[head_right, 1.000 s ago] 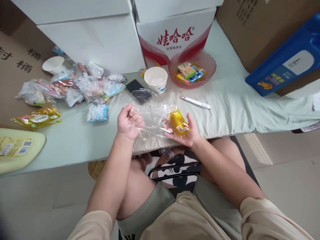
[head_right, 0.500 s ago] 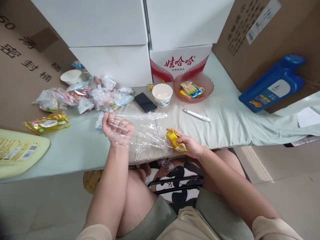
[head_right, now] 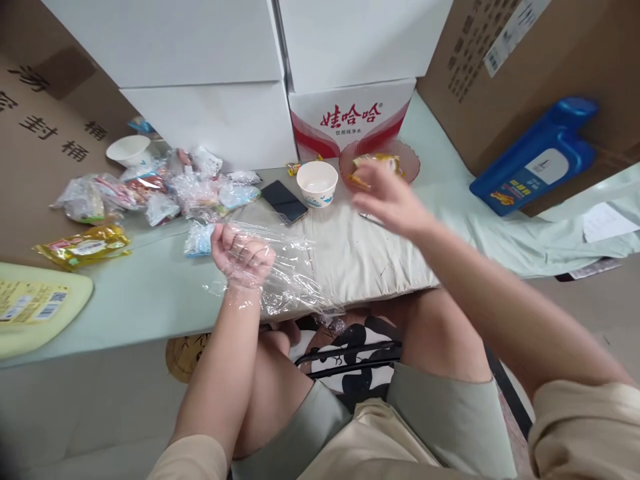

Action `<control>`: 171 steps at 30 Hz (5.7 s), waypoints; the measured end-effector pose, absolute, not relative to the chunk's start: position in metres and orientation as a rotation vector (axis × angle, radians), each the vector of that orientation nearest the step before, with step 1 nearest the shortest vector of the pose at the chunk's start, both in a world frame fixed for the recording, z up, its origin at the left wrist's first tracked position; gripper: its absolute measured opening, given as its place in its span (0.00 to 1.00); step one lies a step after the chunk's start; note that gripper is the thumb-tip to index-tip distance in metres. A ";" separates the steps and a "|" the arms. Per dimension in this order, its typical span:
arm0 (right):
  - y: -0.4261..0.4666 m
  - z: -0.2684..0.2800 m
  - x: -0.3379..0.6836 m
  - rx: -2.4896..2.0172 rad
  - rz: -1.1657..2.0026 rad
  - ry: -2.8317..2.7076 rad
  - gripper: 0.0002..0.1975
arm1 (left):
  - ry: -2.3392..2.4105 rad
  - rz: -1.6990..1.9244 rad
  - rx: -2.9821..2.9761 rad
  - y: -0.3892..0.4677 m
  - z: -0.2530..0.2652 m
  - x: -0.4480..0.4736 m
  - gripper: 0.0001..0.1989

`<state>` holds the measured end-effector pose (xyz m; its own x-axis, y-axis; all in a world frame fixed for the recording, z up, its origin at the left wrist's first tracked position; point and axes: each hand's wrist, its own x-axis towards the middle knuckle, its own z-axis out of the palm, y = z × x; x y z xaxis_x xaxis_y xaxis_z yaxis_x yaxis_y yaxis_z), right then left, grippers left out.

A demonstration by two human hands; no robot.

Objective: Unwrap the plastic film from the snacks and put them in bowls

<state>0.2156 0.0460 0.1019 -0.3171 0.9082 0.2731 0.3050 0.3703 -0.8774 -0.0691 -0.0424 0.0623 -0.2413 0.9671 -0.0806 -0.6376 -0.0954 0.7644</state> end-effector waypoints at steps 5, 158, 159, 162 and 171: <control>-0.022 0.040 0.165 -0.932 1.449 -1.734 0.21 | 0.902 1.573 0.583 -0.040 0.058 -0.065 0.32; 0.018 0.057 0.118 -1.269 0.390 -2.137 0.04 | 1.192 1.364 0.805 -0.011 0.030 -0.018 0.10; 0.020 0.055 0.113 -1.206 0.293 -2.200 0.02 | 1.065 1.359 0.679 -0.010 0.032 -0.019 0.08; 0.024 0.050 0.104 -1.004 0.311 -2.346 0.08 | 0.795 1.355 0.391 -0.010 0.035 -0.028 0.06; 0.112 0.077 0.119 -1.222 0.047 -2.297 0.06 | 0.871 1.331 0.429 -0.016 0.044 -0.050 0.12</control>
<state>0.1187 0.1124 0.0768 -0.4481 0.7796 0.4376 0.7609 0.5895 -0.2711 -0.0499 -0.0156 0.0443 -0.0034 0.9537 -0.3007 -0.6572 0.2245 0.7195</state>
